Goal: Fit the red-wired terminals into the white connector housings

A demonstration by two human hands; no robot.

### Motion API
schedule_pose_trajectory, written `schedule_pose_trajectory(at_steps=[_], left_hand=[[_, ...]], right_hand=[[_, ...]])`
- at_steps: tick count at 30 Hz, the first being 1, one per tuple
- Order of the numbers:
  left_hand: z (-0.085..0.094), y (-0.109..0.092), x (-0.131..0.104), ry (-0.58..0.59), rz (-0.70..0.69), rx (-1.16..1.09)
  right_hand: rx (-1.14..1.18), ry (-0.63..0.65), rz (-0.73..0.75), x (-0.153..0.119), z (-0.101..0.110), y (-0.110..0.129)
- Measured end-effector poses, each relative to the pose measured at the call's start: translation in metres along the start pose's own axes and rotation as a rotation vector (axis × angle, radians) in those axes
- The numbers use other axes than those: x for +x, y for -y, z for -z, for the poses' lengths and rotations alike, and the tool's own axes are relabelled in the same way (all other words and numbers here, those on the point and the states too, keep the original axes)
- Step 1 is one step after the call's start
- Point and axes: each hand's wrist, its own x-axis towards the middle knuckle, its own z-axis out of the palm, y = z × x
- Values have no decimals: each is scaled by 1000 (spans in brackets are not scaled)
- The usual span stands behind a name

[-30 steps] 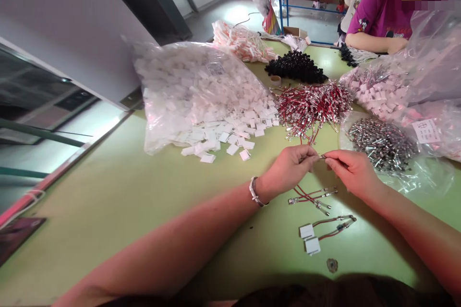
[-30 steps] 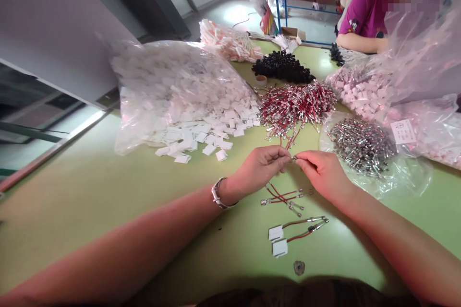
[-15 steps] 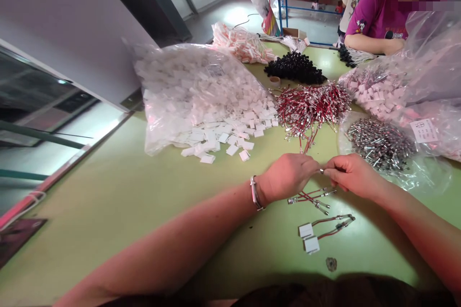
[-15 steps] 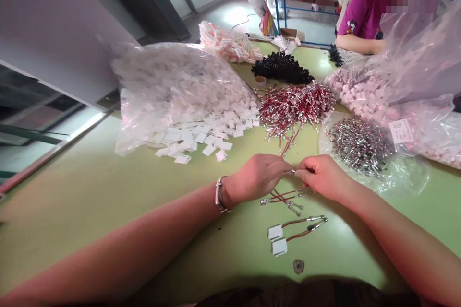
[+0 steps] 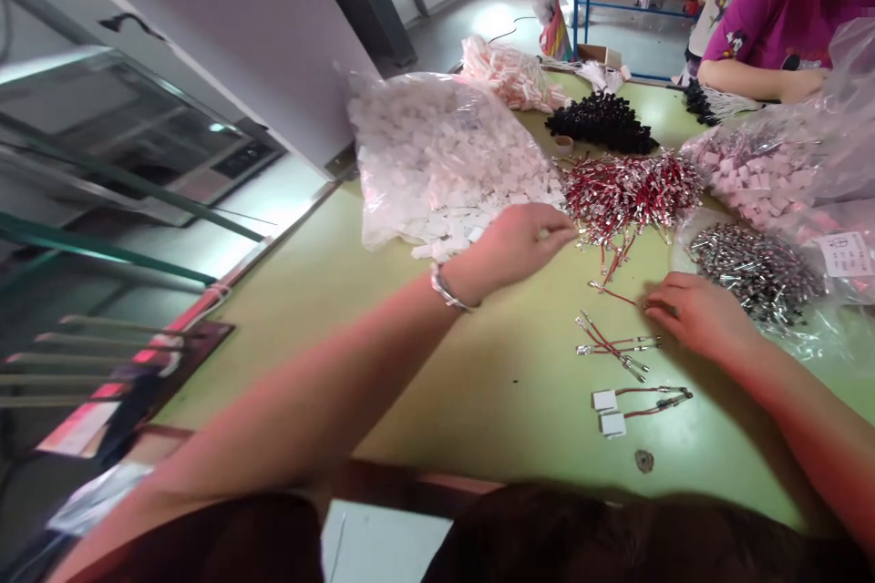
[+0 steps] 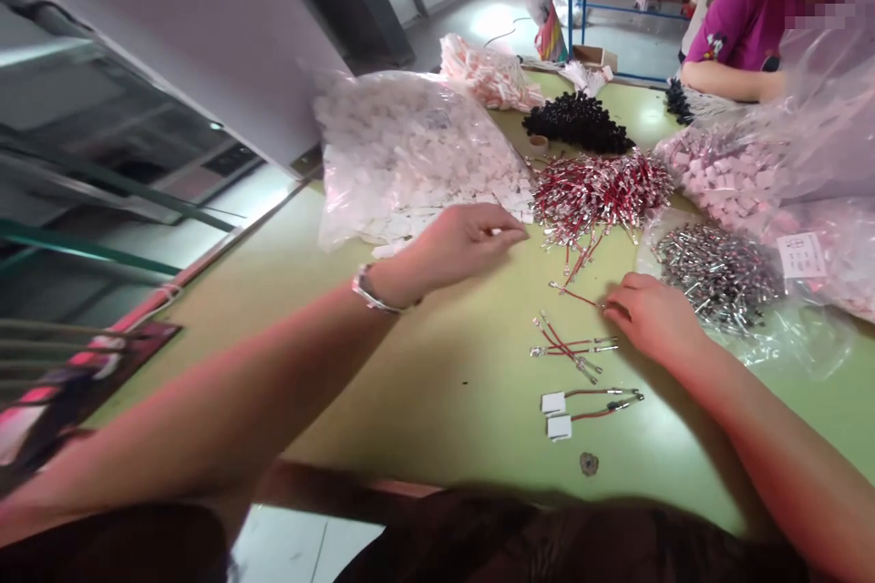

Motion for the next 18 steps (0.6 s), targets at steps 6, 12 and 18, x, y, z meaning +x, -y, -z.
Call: schedule_pose_trajectory(at_steps=[6, 12, 18], left_hand=[[23, 25, -38, 25, 437, 320], [-22, 43, -47, 3, 558, 384], [-35, 48, -47, -64, 459, 301]], right_hand=[[19, 26, -70, 23, 10, 27], [-3, 132, -160, 42, -8, 47], [147, 106, -166, 28, 5, 42]])
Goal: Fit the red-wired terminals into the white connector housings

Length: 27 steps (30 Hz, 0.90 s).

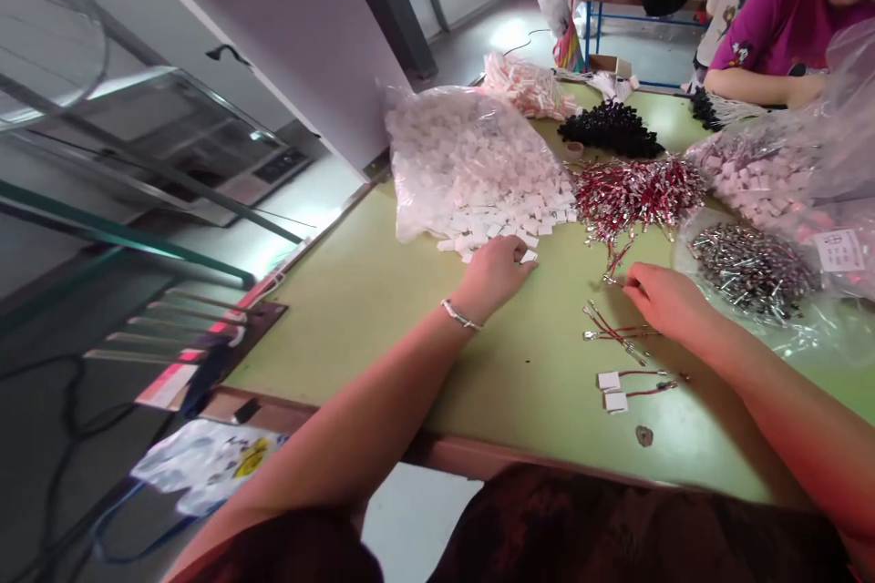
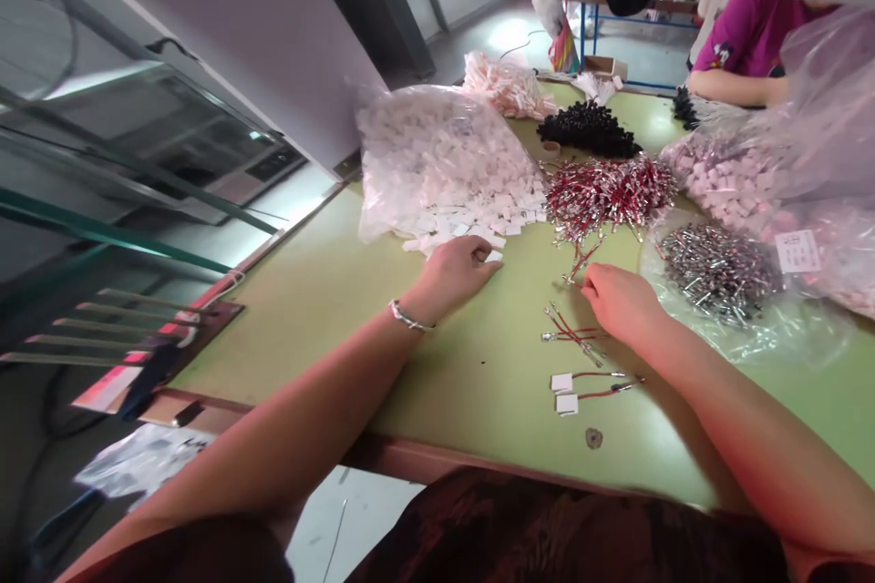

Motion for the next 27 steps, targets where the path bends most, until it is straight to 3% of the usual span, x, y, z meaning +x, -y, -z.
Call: schedule_pose_trajectory(at_steps=[3, 6, 10, 13, 19, 27], left_hand=[[-3, -5, -6, -50, -88, -42], [-2, -17, -13, -84, -102, -301], [1, -41, -24, 176, -12, -881], [-3, -55, -31, 333, 48, -1132], [-12, -59, -36, 458, 58, -1223], [-18, -58, -38, 485, 60, -1269]], right_hand=[[173, -32, -5, -7, 3, -7], [335, -104, 19, -11, 0, -12], [318, -222, 93, -17, -5, -12], [190, -343, 135, -22, -7, -7], [35, -531, 227, -24, -11, -5], [67, -494, 268, -24, -14, -4]])
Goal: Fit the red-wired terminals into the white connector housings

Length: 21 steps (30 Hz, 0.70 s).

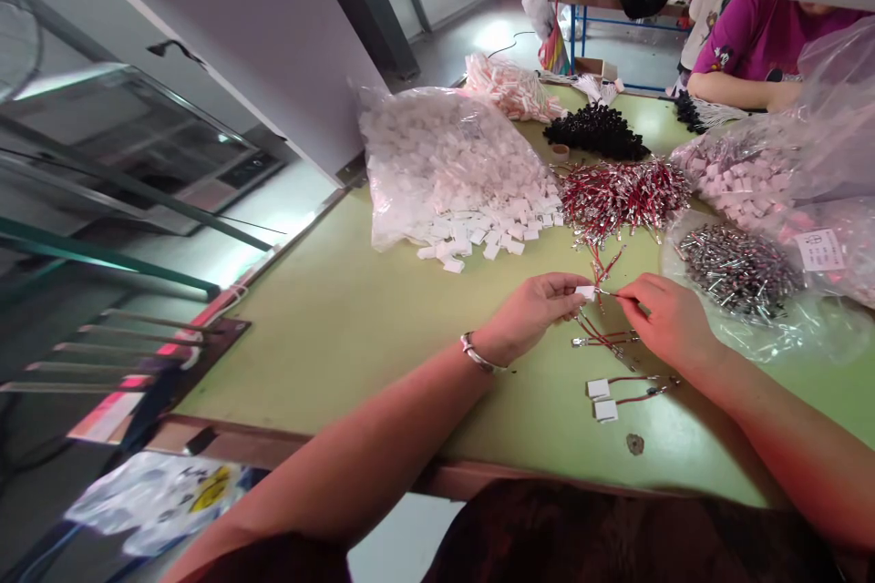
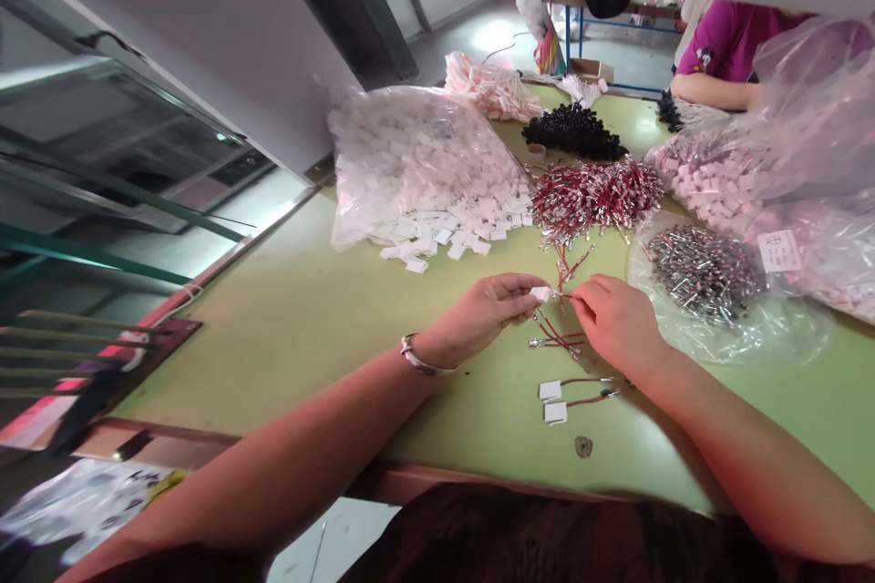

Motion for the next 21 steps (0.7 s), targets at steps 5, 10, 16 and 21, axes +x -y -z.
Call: schedule_pose_trajectory(at_steps=[5, 10, 16, 21], left_hand=[[-2, -5, -1, 46, 31, 128], [-9, -11, -2, 18, 53, 187], [-8, -18, -14, 124, 24, 235], [-1, -23, -33, 362, -63, 544]], right_hand=[[44, 132, 22, 2, 1, 1], [68, 249, -73, 4, -2, 10], [272, 393, -182, 7, 16, 14], [265, 536, -181, 9, 26, 11]])
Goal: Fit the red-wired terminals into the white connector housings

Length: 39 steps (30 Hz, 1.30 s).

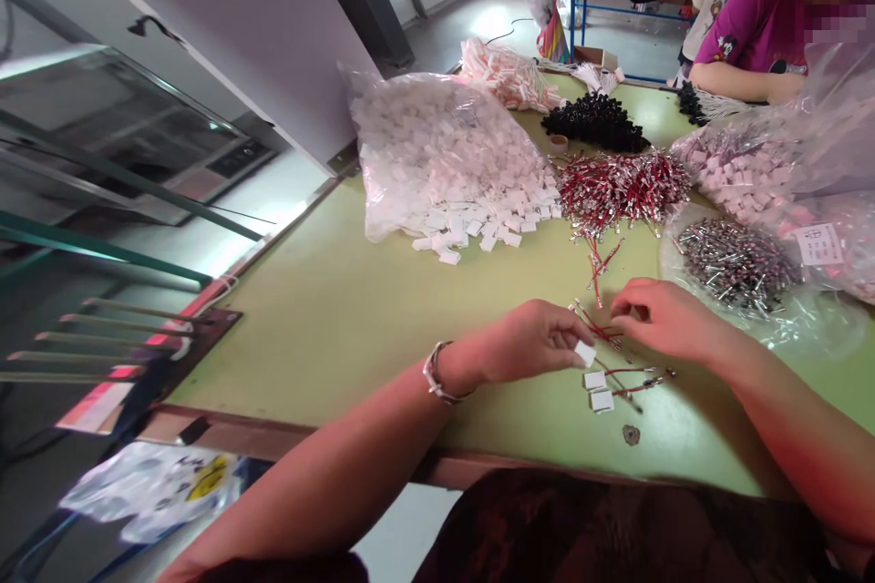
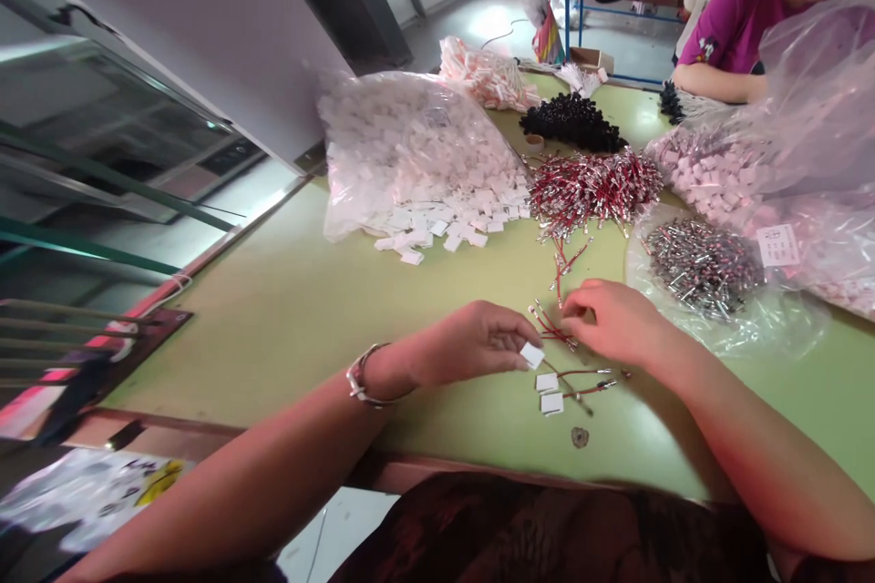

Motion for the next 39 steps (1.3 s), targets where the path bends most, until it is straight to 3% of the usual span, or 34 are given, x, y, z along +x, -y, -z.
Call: schedule_pose_trajectory(at_steps=[3, 7, 10, 11, 13, 15, 16, 17, 18, 21, 24, 30, 32, 34, 37, 39], left_hand=[[-10, 3, -4, 17, -47, 202], [-18, 2, -5, 91, -57, 363], [0, 0, -10, 112, -47, 400], [12, 2, -11, 70, -28, 401], [39, 11, -12, -143, 47, 408], [65, 27, -7, -616, 190, 433], [74, 35, -2, -799, 205, 458], [82, 43, 3, -891, 172, 497], [86, 51, 9, -905, 115, 544], [88, 64, 25, -788, -4, 741], [83, 68, 31, -689, 4, 904], [73, 60, 26, -732, -55, 851], [64, 50, 23, -805, -84, 682], [49, 38, 20, -806, -60, 367], [22, 24, 20, -590, 41, -154], [8, 20, 23, -499, 85, -345]], right_hand=[[-225, -45, 59, 2, -17, 5], [-353, -37, 63, 5, -38, 10], [-312, -9, 71, 6, -38, 6], [-283, 10, 92, 6, -36, 4], [-234, 51, 137, 5, -30, 0], [-191, 65, 143, 5, -25, -2], [-162, 58, 127, 5, -23, -3], [-125, 44, 106, 5, -21, -4], [-81, 25, 86, 6, -20, -4], [25, -46, 44, 8, -18, -5], [54, -138, 0, 10, -17, -6], [256, -227, -133, 13, -16, -16], [270, -298, -121, 13, -17, -17], [225, -379, -89, 12, -17, -16], [143, -440, -14, 10, -16, -11], [147, -414, 6, 9, -17, -7]])
